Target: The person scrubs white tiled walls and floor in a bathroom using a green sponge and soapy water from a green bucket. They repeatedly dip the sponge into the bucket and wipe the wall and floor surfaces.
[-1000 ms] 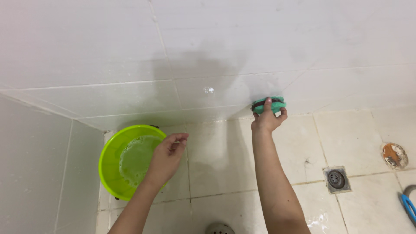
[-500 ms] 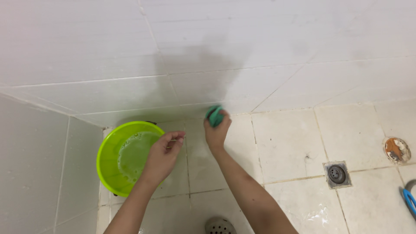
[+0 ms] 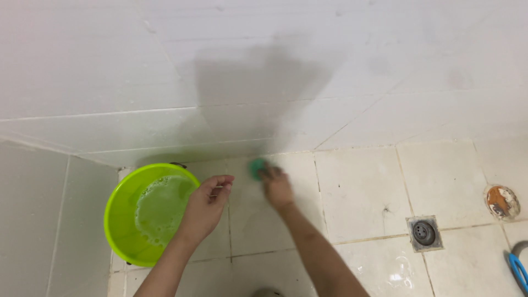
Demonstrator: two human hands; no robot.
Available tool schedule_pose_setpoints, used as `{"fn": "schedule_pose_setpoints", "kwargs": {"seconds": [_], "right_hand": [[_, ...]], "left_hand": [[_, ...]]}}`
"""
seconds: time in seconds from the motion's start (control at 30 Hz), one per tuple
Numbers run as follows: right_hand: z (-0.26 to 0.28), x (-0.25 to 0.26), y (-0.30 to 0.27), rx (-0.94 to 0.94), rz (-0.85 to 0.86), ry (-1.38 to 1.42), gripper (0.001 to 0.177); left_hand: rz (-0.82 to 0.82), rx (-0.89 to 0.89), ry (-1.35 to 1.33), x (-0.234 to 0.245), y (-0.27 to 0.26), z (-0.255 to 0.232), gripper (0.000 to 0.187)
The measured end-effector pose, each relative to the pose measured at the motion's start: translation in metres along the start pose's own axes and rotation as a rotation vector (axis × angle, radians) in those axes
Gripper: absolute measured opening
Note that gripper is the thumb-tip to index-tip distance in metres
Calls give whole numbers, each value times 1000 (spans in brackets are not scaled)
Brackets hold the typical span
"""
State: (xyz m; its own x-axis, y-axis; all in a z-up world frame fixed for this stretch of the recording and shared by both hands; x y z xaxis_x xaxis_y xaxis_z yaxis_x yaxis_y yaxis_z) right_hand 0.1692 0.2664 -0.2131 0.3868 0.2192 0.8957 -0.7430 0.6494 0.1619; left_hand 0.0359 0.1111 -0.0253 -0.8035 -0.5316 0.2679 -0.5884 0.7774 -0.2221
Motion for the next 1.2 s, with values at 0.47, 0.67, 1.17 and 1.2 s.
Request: {"fn": "schedule_pose_setpoints", "kwargs": {"seconds": [0.47,0.67,1.17,1.2], "right_hand": [[-231,65,-28,-561,-205,-251,60],[-90,9,-9,-353,-100,-140,60],[-224,78,-31,-378,-92,-220,52],[-247,84,-35,-456,-66,-257,56]], "left_hand": [[13,27,62,-2,5,3,28],[17,18,62,-7,7,3,28],[16,36,18,-3,9,12,27],[14,32,12,-3,9,12,27]]}}
Point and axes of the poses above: each hand's wrist, its own y-axis towards the middle knuckle, its own x-axis out of the back of the hand, z = x × y, the point moved 7 cm from there along y, towards the middle knuckle, and after that the axes turned 5 degrees about -x, right-handed, at the moved point
